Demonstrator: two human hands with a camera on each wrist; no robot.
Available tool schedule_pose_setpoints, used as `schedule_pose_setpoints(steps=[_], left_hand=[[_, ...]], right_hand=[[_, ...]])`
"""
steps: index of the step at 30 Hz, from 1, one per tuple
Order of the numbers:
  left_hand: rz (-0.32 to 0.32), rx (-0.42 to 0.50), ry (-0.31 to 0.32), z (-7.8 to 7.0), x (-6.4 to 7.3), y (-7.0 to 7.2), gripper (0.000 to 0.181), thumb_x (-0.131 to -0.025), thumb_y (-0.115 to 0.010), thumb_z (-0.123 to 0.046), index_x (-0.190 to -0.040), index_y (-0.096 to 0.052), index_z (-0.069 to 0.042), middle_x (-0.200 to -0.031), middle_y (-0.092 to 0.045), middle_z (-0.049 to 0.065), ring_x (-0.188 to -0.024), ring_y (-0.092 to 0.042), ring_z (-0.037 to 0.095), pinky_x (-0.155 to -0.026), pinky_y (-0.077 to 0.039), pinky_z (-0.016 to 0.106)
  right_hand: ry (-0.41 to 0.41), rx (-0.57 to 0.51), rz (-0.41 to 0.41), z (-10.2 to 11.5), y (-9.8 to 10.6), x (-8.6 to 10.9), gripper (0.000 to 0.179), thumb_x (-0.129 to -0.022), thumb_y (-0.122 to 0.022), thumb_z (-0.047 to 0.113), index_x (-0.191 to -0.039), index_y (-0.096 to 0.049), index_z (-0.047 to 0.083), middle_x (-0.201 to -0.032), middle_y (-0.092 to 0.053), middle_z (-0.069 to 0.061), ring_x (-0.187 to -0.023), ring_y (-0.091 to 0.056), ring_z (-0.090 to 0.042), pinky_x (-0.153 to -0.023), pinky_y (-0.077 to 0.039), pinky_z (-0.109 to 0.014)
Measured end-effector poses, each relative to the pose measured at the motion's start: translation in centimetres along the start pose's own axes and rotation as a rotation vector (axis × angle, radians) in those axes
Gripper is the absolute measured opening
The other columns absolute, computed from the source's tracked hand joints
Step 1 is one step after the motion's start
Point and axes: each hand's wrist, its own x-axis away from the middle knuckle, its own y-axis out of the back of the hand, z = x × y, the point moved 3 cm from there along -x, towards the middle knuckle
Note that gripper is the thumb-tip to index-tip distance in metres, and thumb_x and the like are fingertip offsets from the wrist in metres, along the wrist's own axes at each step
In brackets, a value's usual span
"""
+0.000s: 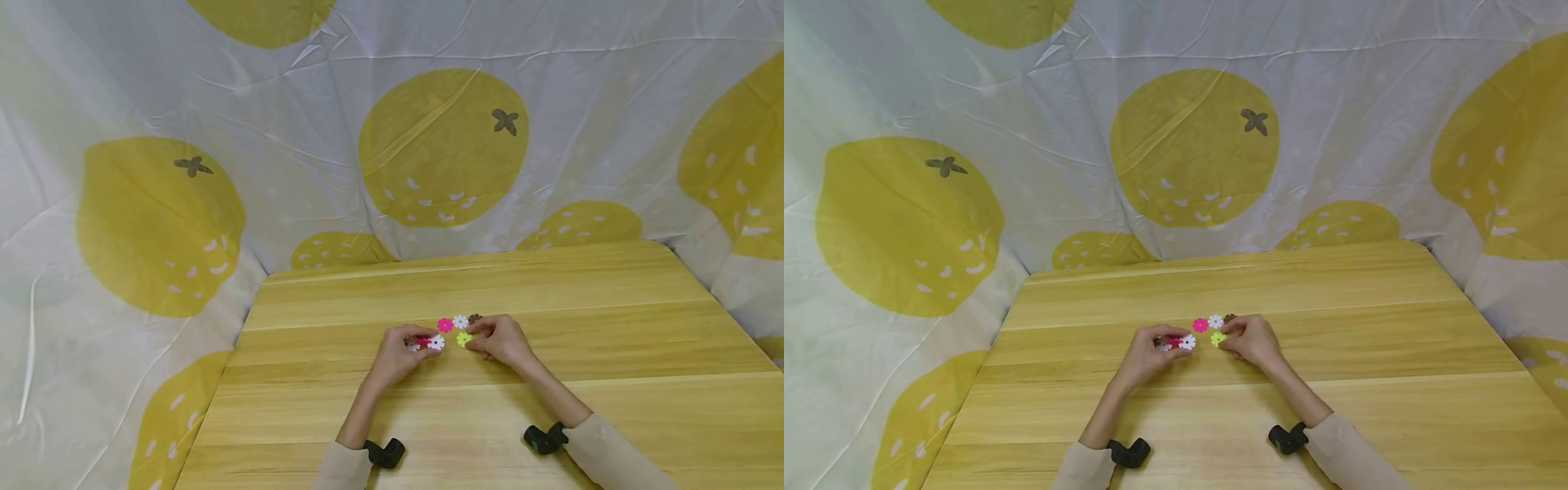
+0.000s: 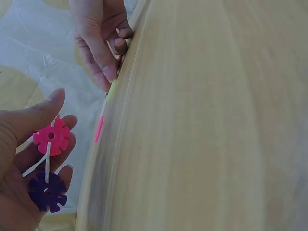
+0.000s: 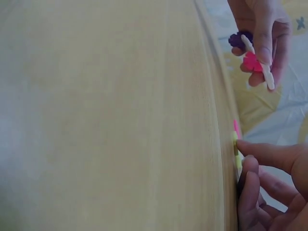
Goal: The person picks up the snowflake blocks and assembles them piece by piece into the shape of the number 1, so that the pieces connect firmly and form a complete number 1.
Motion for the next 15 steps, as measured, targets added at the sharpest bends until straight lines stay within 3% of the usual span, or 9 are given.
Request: schedule_pose_setpoints(steps=[10, 15], left_hand=[[0.014, 0.017, 0.014, 0.03, 0.04, 0.12, 0.026, -0.083, -0.088, -0.014, -0.108, -0.082, -0.011, -0.107, -0.08, 0.003, -0.103, -0.071, 0.019, -0.085, -0.059, 0.036], [0.019, 0.025, 0.019, 0.01, 0.11, 0.21, 0.026, -0.083, -0.088, -0.014, -0.108, -0.082, -0.011, -0.106, -0.08, 0.003, -0.102, -0.07, 0.018, -0.082, -0.056, 0.027]], right_hand=[[0.063, 0.099, 0.056, 0.32, -0.2, 0.42, 0.024, -0.08, -0.086, 0.002, -0.102, -0.077, 0.0, -0.067, -0.066, -0.004, -0.052, -0.057, -0.01, -0.049, -0.046, -0.024], [0.092, 0.151, 0.046, 0.68, -0.24, 0.73, 0.021, -0.077, -0.088, 0.004, -0.093, -0.075, 0.003, -0.076, -0.068, -0.004, -0.065, -0.058, -0.01, -0.059, -0.047, -0.022]])
